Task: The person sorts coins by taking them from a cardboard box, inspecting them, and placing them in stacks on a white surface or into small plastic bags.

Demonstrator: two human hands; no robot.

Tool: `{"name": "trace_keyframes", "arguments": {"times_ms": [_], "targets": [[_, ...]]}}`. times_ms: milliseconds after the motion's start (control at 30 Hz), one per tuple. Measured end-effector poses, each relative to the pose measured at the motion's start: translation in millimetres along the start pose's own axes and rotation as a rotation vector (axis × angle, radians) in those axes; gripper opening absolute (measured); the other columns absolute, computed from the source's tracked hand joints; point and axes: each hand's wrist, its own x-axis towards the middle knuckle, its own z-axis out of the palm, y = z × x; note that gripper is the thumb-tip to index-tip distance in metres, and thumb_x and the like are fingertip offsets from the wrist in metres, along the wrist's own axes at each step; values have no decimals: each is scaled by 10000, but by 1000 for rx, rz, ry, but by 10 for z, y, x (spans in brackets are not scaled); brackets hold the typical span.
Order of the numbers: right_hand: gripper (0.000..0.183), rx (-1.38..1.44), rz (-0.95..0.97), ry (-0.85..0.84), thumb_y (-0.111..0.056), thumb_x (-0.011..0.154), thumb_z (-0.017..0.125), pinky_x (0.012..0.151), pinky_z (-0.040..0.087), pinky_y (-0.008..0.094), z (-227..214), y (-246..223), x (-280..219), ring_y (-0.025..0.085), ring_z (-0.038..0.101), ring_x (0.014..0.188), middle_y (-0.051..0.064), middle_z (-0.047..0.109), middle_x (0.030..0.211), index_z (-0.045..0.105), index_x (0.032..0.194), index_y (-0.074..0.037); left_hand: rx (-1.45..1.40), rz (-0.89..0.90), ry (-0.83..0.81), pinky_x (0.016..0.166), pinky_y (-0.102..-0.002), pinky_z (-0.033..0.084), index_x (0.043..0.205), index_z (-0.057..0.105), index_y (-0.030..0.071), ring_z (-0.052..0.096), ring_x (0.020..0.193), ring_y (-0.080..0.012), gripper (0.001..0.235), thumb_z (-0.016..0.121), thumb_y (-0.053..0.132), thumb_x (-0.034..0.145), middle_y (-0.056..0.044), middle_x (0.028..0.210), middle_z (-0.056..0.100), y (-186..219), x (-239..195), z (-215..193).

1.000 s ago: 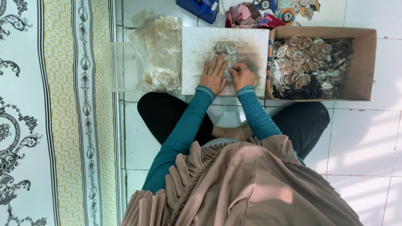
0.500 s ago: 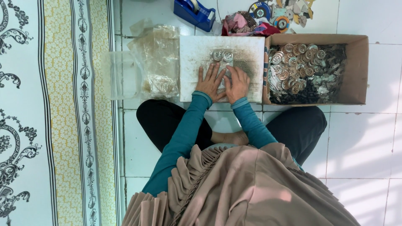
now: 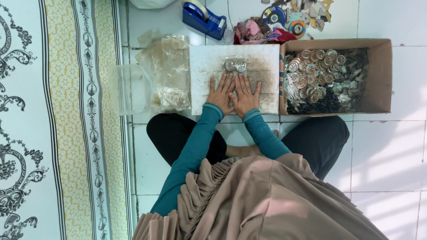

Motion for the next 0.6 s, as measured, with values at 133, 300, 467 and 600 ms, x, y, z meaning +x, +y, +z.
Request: {"name": "trace_keyframes", "arguments": {"times_ms": [133, 300, 467, 600], "targets": [[738, -10, 17, -15, -669, 1090, 99, 1252, -102, 708, 5, 14, 7, 181, 3, 1612, -6, 65, 1752, 104, 1683, -231, 26, -12, -6, 1243, -727, -82, 1669, 32, 151, -26, 1599, -330, 992, 354, 708, 915, -96, 1740, -61, -65, -35, -45], [682, -21, 7, 25, -636, 1107, 188, 1246, -59, 711, 24, 9, 9, 178, 28, 1608, -31, 66, 1750, 117, 1681, -275, 6, -61, -13, 1250, -707, -92, 1671, 10, 147, -43, 1599, -312, 1016, 346, 744, 921, -100, 1739, -66, -143, -38, 7], [683, -21, 12, -3, -630, 1108, 171, 1252, -69, 703, 7, -5, 8, 170, -1, 1610, -32, 50, 1754, 108, 1683, -266, 19, -74, -39, 1251, -713, -103, 1668, -16, 152, -75, 1597, -311, 1037, 342, 766, 914, -95, 1733, -105, -136, -39, 14], [669, 2, 18, -3, -620, 1112, 156, 1251, -72, 708, -5, -2, 3, 169, -7, 1609, -41, 36, 1753, 103, 1683, -274, 39, -77, -56, 1258, -708, -112, 1667, -26, 161, -76, 1594, -313, 1015, 329, 759, 927, -97, 1728, -122, -114, -20, 23]]}}
